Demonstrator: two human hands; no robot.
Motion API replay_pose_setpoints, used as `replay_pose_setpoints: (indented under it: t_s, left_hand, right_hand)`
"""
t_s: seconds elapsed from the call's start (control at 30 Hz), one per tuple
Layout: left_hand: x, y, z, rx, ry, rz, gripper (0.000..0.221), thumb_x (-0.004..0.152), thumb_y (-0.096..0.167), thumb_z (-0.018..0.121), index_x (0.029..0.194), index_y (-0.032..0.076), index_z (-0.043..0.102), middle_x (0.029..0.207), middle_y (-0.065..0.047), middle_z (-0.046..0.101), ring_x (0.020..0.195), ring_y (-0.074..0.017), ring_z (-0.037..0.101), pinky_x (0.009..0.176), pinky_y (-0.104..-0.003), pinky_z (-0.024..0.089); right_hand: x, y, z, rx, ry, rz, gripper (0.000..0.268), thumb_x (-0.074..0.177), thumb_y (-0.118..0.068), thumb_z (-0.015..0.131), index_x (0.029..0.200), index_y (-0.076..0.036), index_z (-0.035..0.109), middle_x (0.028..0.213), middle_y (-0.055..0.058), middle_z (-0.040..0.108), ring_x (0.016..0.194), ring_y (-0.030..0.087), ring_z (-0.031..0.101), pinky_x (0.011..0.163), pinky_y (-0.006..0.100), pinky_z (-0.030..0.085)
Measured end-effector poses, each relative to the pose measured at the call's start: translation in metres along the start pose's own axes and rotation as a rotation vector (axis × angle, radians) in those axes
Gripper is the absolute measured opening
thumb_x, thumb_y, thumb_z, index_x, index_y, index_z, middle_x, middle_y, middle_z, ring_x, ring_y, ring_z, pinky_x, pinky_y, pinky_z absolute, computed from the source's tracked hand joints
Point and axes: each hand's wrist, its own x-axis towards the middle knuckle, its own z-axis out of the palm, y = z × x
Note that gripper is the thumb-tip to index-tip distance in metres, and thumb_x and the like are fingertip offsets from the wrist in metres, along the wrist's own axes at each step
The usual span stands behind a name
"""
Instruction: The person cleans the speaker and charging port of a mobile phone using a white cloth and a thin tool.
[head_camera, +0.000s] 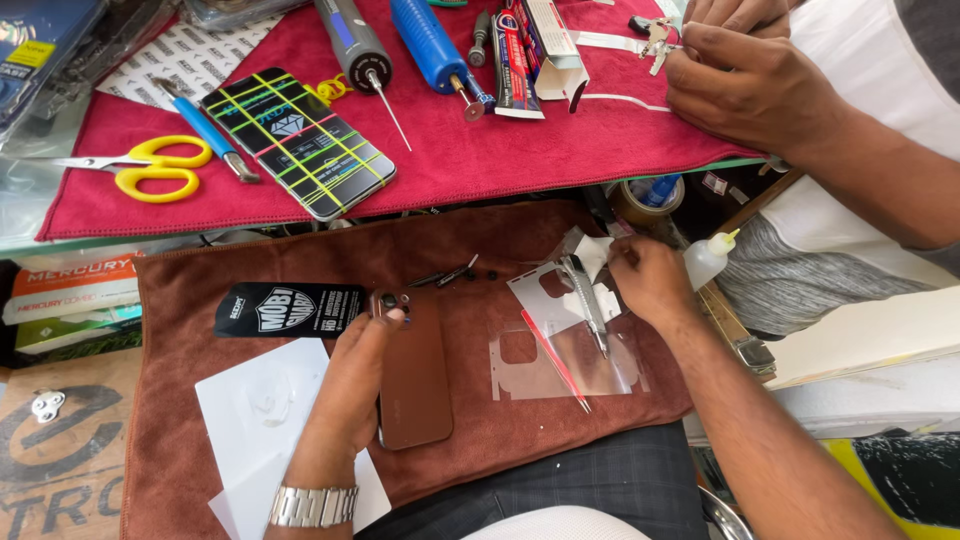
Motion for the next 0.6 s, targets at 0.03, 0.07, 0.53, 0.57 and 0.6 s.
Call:
replay_pose_setpoints:
  t_s: [0.03,0.07,0.53,0.57,0.6]
  left_hand:
    - [-0.002,0.003,0.001,0.098,0.006,0.042,0.041,0.094,0.038,0.065,0.114,0.003,0.068,0.098,-0.009,0.071,0.086,-0.017,0.066,0.072,-0.032,0.054]
    - [-0.004,0.005,0.0,0.196,0.012,0.084,0.041,0.092,0.038,0.065,0.114,0.003,0.069,0.098,-0.01,0.074,0.086,-0.0177,0.068,0.072,-0.032,0.054]
    - [-0.037,0.038,0.011,1.249,0.376,0.381,0.045,0.085,0.04,0.072,0.115,0.007,0.071,0.098,-0.016,0.071,0.087,-0.0355,0.069,0.073,-0.047,0.055]
    - [-0.041,0.04,0.017,1.22,0.37,0.392,0.044,0.085,0.039,0.072,0.117,0.008,0.07,0.099,-0.014,0.071,0.086,-0.033,0.069,0.073,-0.046,0.055]
    - [-0.045,0.042,0.024,1.191,0.364,0.402,0.043,0.085,0.038,0.072,0.119,0.01,0.07,0.099,-0.012,0.071,0.085,-0.0304,0.07,0.073,-0.044,0.055]
  right_hand:
    - [0.007,-0.003,0.003,-0.027,0.064,-0.065,0.024,0.095,-0.024,0.067,0.114,-0.012,0.075,0.084,0.019,0.075,0.077,0.035,0.074,0.075,0.045,0.056]
    - [0.013,-0.006,0.008,-0.053,0.129,-0.131,0.023,0.094,-0.025,0.07,0.112,-0.012,0.077,0.085,0.019,0.075,0.078,0.035,0.073,0.075,0.044,0.056]
    - [0.017,-0.032,-0.013,0.386,0.299,-0.469,0.012,0.087,-0.009,0.082,0.092,-0.002,0.074,0.091,0.01,0.069,0.078,0.019,0.065,0.071,0.033,0.051]
    - [0.012,-0.035,-0.014,0.413,0.318,-0.535,0.013,0.089,-0.007,0.081,0.09,0.0,0.07,0.094,0.01,0.069,0.081,0.018,0.064,0.073,0.032,0.051]
    - [0.005,-0.039,-0.017,0.44,0.337,-0.6,0.016,0.091,-0.005,0.081,0.089,0.002,0.067,0.097,0.01,0.069,0.084,0.017,0.064,0.075,0.031,0.051]
